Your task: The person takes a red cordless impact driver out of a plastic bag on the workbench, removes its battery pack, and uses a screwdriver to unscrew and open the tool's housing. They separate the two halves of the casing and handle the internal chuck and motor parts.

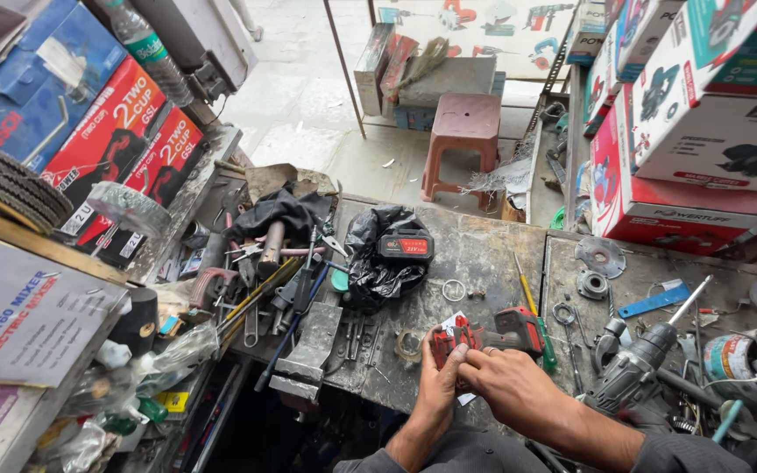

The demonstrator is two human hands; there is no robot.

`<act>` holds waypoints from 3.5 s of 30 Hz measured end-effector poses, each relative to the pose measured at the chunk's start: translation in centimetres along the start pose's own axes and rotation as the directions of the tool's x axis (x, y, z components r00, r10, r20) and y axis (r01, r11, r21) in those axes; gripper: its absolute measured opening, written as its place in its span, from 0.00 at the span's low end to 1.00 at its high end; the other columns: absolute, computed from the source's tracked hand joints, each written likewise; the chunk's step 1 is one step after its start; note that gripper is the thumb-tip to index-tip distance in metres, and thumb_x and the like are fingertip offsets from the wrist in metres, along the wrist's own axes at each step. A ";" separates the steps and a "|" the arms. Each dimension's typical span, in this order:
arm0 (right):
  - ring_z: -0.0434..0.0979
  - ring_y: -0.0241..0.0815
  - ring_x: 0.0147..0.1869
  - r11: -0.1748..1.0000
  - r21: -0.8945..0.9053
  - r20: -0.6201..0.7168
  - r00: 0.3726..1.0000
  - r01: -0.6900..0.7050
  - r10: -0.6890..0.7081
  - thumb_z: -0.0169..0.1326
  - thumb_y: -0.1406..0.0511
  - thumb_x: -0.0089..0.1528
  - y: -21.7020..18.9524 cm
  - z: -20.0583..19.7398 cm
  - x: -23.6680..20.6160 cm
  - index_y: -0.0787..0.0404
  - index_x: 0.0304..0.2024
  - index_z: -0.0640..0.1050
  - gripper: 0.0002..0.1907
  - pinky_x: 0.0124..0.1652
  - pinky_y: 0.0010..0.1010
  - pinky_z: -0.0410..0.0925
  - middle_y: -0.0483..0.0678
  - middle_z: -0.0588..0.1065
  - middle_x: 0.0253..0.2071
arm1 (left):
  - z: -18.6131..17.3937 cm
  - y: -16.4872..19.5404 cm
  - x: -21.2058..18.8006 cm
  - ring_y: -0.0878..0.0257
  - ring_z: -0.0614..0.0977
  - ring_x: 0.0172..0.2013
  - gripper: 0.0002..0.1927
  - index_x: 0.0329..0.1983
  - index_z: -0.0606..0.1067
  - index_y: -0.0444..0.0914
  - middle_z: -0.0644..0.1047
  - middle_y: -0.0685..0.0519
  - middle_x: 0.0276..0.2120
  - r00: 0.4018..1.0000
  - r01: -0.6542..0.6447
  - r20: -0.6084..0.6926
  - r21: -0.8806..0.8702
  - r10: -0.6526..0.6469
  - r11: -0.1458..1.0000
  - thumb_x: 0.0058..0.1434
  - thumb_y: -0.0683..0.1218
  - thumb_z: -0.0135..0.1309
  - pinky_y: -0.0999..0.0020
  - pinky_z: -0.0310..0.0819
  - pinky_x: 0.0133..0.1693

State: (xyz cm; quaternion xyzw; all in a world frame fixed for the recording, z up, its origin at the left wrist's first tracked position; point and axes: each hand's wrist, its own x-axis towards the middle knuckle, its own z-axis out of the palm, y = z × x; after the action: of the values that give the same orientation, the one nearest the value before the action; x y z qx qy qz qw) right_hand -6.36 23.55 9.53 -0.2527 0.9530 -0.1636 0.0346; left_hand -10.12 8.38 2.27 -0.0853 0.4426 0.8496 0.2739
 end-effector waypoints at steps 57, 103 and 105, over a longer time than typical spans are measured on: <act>0.78 0.51 0.38 0.991 -0.039 0.142 0.981 -0.126 0.130 0.57 0.63 0.57 -2.3 -2.0 1.4 0.61 0.41 0.73 0.13 0.31 0.44 0.71 0.50 0.72 0.36 | -2.3 -0.5 0.5 0.63 0.79 0.51 0.36 0.68 0.61 0.36 0.75 0.50 0.54 0.993 -0.087 -0.066 0.091 0.094 0.992 0.61 0.50 0.61 0.63 0.76 0.52; 0.70 0.54 0.64 0.768 0.461 -0.250 0.765 -0.445 0.593 0.73 0.53 0.44 5.6 5.7 -8.8 0.62 0.60 0.72 0.46 0.59 0.42 0.65 0.57 0.69 0.58 | -2.4 3.6 13.7 0.49 0.78 0.52 0.35 0.64 0.70 0.37 0.76 0.42 0.50 0.927 -0.370 0.372 0.895 0.041 0.250 0.54 0.51 0.64 0.59 0.71 0.55; 0.70 0.53 0.65 0.747 0.515 -0.308 0.722 -0.421 0.620 0.71 0.58 0.47 5.3 6.7 -9.5 0.61 0.62 0.72 0.42 0.61 0.42 0.65 0.56 0.69 0.59 | -2.3 3.5 12.9 0.44 0.76 0.53 0.33 0.63 0.70 0.36 0.74 0.39 0.50 0.882 -0.468 0.455 0.876 0.126 0.115 0.54 0.49 0.62 0.56 0.70 0.55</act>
State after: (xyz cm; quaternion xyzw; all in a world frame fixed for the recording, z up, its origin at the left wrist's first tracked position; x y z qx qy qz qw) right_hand 0.45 30.62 1.25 0.0919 0.9081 -0.3974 -0.0948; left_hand -23.00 10.00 -1.59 0.3152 0.8437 0.4102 0.1432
